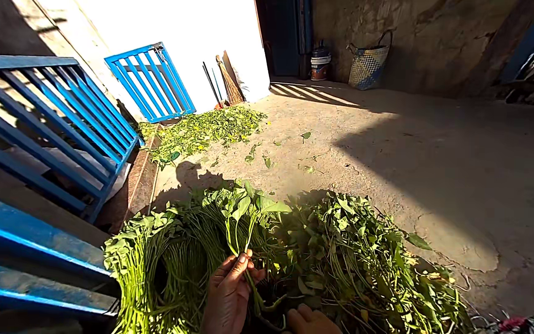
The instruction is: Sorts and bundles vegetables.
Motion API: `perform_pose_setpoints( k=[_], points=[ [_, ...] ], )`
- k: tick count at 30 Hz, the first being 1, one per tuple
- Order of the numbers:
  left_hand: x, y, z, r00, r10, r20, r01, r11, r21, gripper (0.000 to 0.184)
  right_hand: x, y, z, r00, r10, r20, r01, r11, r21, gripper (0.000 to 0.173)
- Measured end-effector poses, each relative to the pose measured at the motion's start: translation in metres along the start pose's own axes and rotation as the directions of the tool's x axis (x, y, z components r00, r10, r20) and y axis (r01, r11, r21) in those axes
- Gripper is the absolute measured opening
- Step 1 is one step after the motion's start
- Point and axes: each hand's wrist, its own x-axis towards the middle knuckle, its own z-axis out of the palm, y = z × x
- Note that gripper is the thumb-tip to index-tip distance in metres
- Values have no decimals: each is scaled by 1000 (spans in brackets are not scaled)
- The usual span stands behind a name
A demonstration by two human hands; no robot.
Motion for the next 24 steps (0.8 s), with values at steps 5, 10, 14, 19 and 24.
perform_pose_setpoints(
  k=[5, 10, 14, 19, 24],
  points=[
    [3, 6, -10, 995, 4, 97, -4, 1000, -1, 18, 42, 33, -29, 855, 143, -499, -156, 988, 17, 32],
    [7, 18, -19, 984, 122, -130, -97, 979, 179, 19, 58, 115, -5, 771, 637, 16, -628, 756, 182, 40],
    [0, 13, -20, 957, -179, -228, 239, 932, 273, 23, 44, 177, 57, 454, 885, 106, -891, 453, 33, 52],
    [-6, 7, -11, 947, -285, -149, 319, 897, 306, 21, 34, 214, 87, 453, 890, 37, -891, 452, 43, 53],
    [-4, 6, -8, 954, -247, -169, 288, 910, 298, 16, 39, 217, 64, 399, 915, -54, -904, 403, 146, 47]
  ],
)
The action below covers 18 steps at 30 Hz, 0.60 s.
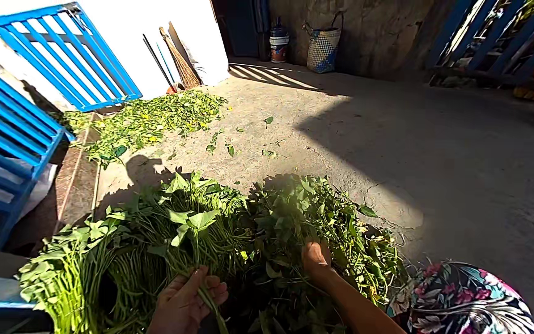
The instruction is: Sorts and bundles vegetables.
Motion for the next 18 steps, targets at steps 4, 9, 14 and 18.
perform_pose_setpoints(
  k=[4, 9, 14, 18],
  points=[
    [2, 3, 6, 999, 29, -42, -31, 999, -38, 18, -22, -22, -55, 999, -35, 8, 33, 980, 199, 44],
    [5, 5, 14, 996, 16, -89, -25, 994, -105, 21, -22, -22, -63, 995, 63, 74, -47, 980, -195, 53],
    [6, 5, 8, 969, 232, -90, -245, 950, -192, 18, -6, -11, -28, 996, -59, 62, 67, 989, -132, 39],
    [3, -8, 15, 996, 55, -67, -55, 998, -6, 22, 5, 2, 3, 981, -47, 189, 76, 986, -150, 42]
  ],
)
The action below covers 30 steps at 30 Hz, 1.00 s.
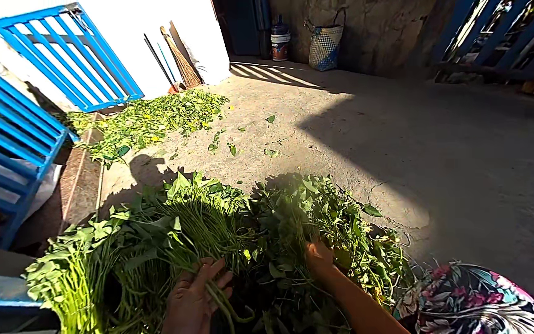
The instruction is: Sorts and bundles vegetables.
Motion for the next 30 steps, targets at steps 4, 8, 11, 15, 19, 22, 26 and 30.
perform_pose_setpoints(
  k=[4, 8, 11, 15, 19, 22, 26, 30],
  points=[
    [-4, -5, 1, 994, -25, 103, 19, 998, 63, 19, -6, -8, -14, 990, 25, -136, -26, 1000, 0, 42],
    [-6, 2, 1, 996, 68, 54, -69, 998, 5, 17, -43, -17, -59, 847, -1, -532, 173, 946, 273, 35],
    [-3, 2, 5, 996, 83, -18, -83, 996, -18, 16, -57, -10, -84, 873, -29, -486, 232, 903, 362, 30],
    [0, 3, 7, 996, 66, -64, -70, 996, -62, 16, -52, 14, -98, 978, -71, -195, 174, 791, 587, 40],
    [1, 4, 4, 994, 82, -67, -88, 992, -89, 10, -119, 6, -87, 752, 82, -654, 618, 255, 743, 25],
    [0, 6, 4, 995, 96, -32, -99, 991, -91, 12, -144, 7, -59, 743, -119, -659, 667, 54, 743, 17],
    [0, 3, 3, 988, 145, 51, -139, 985, -98, 17, -155, -1, -17, 720, -309, -621, 655, 6, 756, 11],
    [3, -2, -2, 964, 228, 139, -208, 968, -144, 18, -179, -14, 4, 725, -428, -539, 622, 70, 780, 20]
  ],
)
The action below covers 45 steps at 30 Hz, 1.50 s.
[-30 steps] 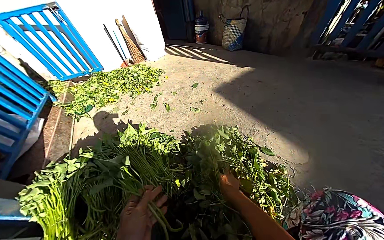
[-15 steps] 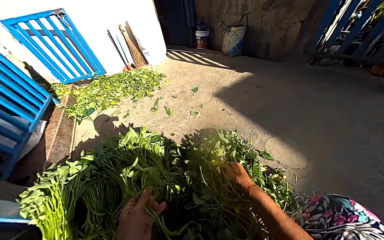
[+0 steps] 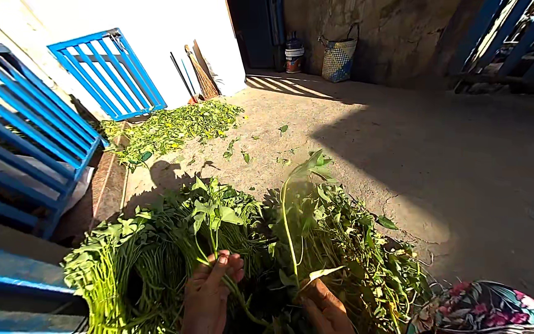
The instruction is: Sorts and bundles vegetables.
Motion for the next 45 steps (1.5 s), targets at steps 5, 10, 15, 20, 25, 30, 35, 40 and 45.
perform_pose_setpoints(
  k=[5, 10, 15, 20, 25, 30, 35, 40, 45],
  points=[
    [0, -3, -3, 995, 62, 72, -63, 998, 11, 19, -10, 19, 18, 982, -69, 178, 78, 996, -46, 19],
    [2, -3, -7, 993, 82, 81, -80, 997, -17, 23, -14, 19, 26, 958, -40, 283, 81, 988, -132, 21],
    [2, 2, -10, 996, 46, 78, -46, 999, -7, 26, -13, 24, 20, 924, -49, 378, 114, 982, -152, 20],
    [-2, 7, -5, 998, -19, 60, 19, 1000, 6, 23, -16, 20, 25, 960, 70, 272, -28, 988, -154, 45],
    [-2, -1, -1, 997, -36, 66, 33, 999, 40, 17, -3, 6, 42, 982, -116, 147, 148, 962, -229, 79],
    [-4, -8, 4, 996, -48, 72, 41, 994, 102, 19, 19, 9, 57, 970, -97, 221, 187, 881, -435, 39],
    [2, 1, -2, 994, 30, -104, -23, 997, 68, 17, 15, -12, 53, 938, 67, 341, 173, 760, -626, 29],
    [13, 37, -25, 902, 204, -381, -207, 978, 34, 14, -23, 18, 0, 858, -148, 493, 481, 570, -666, 19],
    [18, 59, -39, 856, 327, -400, -328, 942, 67, 20, -20, 27, -59, 510, 798, 322, 88, 324, -942, 60]
  ],
)
